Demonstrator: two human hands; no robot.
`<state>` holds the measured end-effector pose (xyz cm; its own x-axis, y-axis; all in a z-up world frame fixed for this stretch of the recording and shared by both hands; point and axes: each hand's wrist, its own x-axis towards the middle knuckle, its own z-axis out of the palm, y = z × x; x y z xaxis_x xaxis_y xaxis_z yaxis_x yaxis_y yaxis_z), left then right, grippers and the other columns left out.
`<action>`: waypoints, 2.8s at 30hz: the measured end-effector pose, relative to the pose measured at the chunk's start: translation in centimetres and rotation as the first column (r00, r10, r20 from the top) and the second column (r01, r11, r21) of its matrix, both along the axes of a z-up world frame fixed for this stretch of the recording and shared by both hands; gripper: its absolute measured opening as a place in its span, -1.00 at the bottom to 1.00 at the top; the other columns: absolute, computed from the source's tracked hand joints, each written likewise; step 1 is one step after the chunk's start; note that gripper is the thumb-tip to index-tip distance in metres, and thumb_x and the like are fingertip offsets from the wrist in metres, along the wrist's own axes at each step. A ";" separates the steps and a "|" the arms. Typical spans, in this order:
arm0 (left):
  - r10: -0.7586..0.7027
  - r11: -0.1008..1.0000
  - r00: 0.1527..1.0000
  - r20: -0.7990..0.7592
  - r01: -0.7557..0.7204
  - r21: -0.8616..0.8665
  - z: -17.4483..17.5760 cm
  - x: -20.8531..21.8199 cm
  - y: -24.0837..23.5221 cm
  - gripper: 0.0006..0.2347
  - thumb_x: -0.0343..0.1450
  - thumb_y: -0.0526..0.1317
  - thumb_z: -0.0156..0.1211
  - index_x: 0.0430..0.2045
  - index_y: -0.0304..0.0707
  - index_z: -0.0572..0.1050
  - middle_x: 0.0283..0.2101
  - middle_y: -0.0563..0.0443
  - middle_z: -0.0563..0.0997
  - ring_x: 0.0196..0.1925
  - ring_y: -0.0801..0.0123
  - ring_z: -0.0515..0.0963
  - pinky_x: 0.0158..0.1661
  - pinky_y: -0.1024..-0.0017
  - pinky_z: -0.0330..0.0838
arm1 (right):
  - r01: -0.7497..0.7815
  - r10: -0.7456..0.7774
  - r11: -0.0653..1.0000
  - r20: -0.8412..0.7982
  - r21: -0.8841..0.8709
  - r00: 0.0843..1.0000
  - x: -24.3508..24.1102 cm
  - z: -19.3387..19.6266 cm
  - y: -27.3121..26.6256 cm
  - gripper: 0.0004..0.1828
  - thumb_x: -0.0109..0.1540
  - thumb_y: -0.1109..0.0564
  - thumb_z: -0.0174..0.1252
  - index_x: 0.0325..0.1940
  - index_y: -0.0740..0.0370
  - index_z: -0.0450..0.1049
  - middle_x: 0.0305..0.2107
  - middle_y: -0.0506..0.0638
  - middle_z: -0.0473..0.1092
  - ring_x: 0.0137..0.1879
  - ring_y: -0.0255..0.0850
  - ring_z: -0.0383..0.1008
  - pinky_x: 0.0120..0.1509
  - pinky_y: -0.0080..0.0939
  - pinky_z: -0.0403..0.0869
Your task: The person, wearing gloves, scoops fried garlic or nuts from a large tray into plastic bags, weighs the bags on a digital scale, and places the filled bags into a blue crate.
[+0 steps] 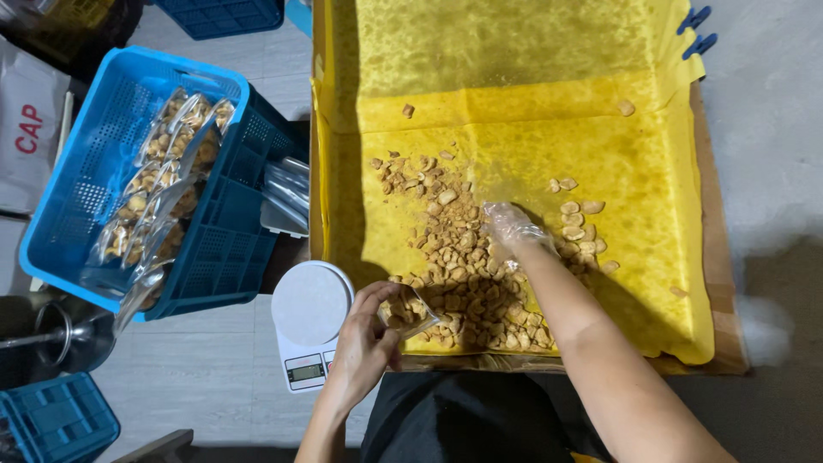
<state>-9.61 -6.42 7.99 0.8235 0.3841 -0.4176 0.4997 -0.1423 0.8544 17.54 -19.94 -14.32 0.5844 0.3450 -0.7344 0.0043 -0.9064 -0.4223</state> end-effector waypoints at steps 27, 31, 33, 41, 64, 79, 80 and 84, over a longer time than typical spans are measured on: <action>0.070 0.969 0.956 0.286 0.003 -0.247 -0.7 1.8 -0.4 -0.57 0.25 -0.59 -0.07 0.03 -0.45 0.46 0.23 -0.07 0.37 -0.55 0.36 0.58 -0.58 0.48 0.58 | 0.067 -0.186 0.212 -0.027 0.975 0.982 -4.3 17.4 -10.1 -0.54 0.24 0.17 0.18 0.23 0.26 0.37 -0.04 -0.01 0.44 0.03 -0.32 0.52 0.13 -0.35 0.59; 0.133 0.976 0.965 0.227 -0.088 -0.200 1.0 0.1 1.3 -0.60 0.29 -0.57 -0.06 0.03 -0.45 0.45 0.19 -0.09 0.38 -0.54 0.39 0.58 -0.58 0.49 0.57 | 0.366 -0.211 0.462 -0.300 0.808 0.930 -3.5 13.0 -7.6 -0.55 0.27 0.11 0.19 0.25 0.20 0.43 -0.09 0.02 0.47 -0.03 -0.25 0.49 -0.05 -0.38 0.52; 0.163 0.984 0.941 0.298 -0.133 -0.118 2.8 -2.8 2.2 -0.55 0.25 -0.59 -0.09 0.05 -0.46 0.46 0.21 -0.10 0.41 -0.52 0.40 0.59 -0.52 0.52 0.56 | 0.017 -0.015 0.725 -0.009 0.688 1.000 -2.7 10.5 -7.3 -0.40 0.17 -0.04 0.18 0.30 0.01 0.34 -0.04 0.00 0.46 0.06 -0.28 0.50 -0.13 -0.26 0.59; 0.541 0.828 0.770 0.338 -0.558 -0.054 4.2 -10.2 5.8 -0.58 0.31 -0.58 -0.07 0.10 -0.54 0.41 0.23 -0.14 0.37 -0.52 0.40 0.53 -0.52 0.46 0.56 | -0.243 0.080 0.857 0.348 0.455 0.934 -1.3 3.9 -5.4 -0.46 0.26 -0.10 0.24 0.27 0.13 0.43 -0.10 0.14 0.53 -0.08 -0.18 0.53 -0.04 -0.15 0.48; 0.264 0.639 0.827 0.497 -0.536 0.552 6.4 -17.3 5.1 -0.49 0.44 -0.21 0.33 0.18 -0.32 0.18 0.46 -0.24 -0.07 0.10 0.13 0.53 0.04 0.24 0.58 | -0.254 0.258 0.924 0.025 0.286 0.966 -6.0 3.4 -0.9 -0.42 0.33 0.33 0.06 0.43 -0.01 0.31 0.01 0.21 0.53 0.03 -0.01 0.51 0.00 -0.06 0.57; -0.195 0.622 0.981 -0.003 0.127 0.773 2.6 -9.9 12.4 -0.67 0.18 -0.08 0.51 -0.32 -0.21 0.56 0.39 -0.33 0.10 0.22 -0.19 0.36 0.14 0.01 0.43 | -0.386 0.330 0.864 0.215 0.323 0.919 -6.7 0.9 -2.7 -0.53 0.28 0.09 0.13 0.30 0.00 0.39 0.20 0.04 0.41 0.22 -0.07 0.47 0.33 -0.04 0.42; -0.140 0.774 0.990 -0.014 0.118 0.622 2.1 -9.4 12.5 -0.80 0.29 -0.13 0.41 -0.42 -0.27 0.61 0.35 -0.15 0.42 0.05 0.11 0.66 0.03 0.19 0.58 | -0.224 0.232 0.829 0.050 0.512 0.972 -7.3 1.0 -2.6 -0.50 0.24 0.13 0.13 0.29 0.01 0.38 0.21 0.04 0.39 0.22 -0.12 0.48 0.30 -0.12 0.45; -0.044 0.842 0.974 0.222 -0.084 0.533 1.2 -6.1 15.1 -0.74 0.34 -0.24 0.24 -0.11 -0.24 0.59 -0.18 -0.06 0.72 -0.16 0.35 0.72 -0.12 0.33 0.64 | 0.233 0.030 0.790 -0.417 0.566 0.909 -10.4 7.3 -2.9 -0.48 0.18 0.18 0.16 0.25 0.09 0.44 0.10 0.14 0.50 0.07 -0.13 0.55 -0.09 -0.14 0.47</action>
